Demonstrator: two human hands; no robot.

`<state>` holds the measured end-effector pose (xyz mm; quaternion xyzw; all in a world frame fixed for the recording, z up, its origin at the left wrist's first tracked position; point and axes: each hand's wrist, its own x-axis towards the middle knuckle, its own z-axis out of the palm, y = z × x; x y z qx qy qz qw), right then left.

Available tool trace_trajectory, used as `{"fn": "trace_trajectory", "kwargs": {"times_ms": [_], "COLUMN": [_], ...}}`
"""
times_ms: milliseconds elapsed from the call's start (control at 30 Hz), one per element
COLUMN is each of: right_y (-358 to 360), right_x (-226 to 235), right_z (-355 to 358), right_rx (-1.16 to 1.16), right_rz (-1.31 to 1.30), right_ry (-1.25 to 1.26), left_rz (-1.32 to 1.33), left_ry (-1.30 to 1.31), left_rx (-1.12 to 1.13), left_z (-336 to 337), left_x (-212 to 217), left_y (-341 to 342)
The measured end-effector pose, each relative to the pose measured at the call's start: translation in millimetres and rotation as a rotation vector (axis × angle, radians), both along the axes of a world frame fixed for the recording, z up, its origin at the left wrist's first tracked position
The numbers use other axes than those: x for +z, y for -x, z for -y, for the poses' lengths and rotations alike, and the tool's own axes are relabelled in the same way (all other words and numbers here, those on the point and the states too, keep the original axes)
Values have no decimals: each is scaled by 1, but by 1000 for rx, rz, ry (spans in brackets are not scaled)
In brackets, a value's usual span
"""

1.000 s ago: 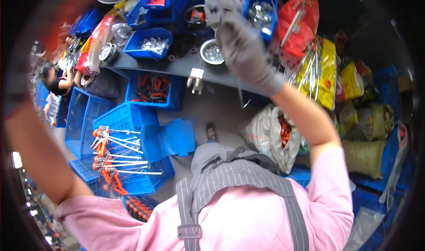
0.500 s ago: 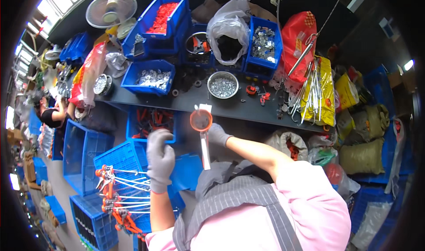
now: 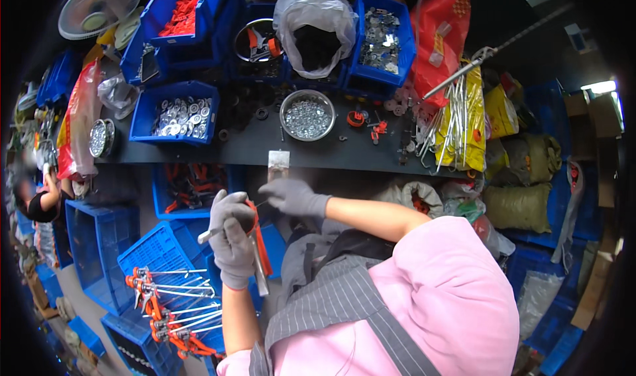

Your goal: Assembling components for a manual caulking gun or mechanical applicator, including the rod, spring, and housing.

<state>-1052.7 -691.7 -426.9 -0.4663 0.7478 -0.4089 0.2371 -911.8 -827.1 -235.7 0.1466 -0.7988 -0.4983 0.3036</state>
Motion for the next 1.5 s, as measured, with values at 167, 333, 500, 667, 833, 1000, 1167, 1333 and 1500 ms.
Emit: {"fn": "trace_trajectory", "kwargs": {"times_ms": [167,333,500,667,833,1000,1167,1333,1500], "right_y": [206,346,363,368,349,284,144,27,-13], "right_x": [-105,-201,-260,-262,-214,-74,250,370,387], "right_z": [10,43,75,66,51,89,114,130,136], "right_rx": [-401,-449,-261,-210,-413,-514,-124,387,518], "right_rz": [-100,-164,-253,-165,-165,1247,1193,486,27], "right_ry": [-404,-717,-688,-576,-434,-142,-72,253,197], "left_rz": [107,145,168,140,182,61,-119,-257,-305], "left_ry": [-47,-47,-23,-34,-8,49,-264,-549,-463], "left_rx": [110,180,168,285,252,184,84,-15,-7], "left_z": [40,59,79,85,88,86,75,65,64], "left_x": [-7,-23,-34,-23,13,19,45,41,31], "left_y": [64,138,163,144,111,48,4,-25,-54]}}
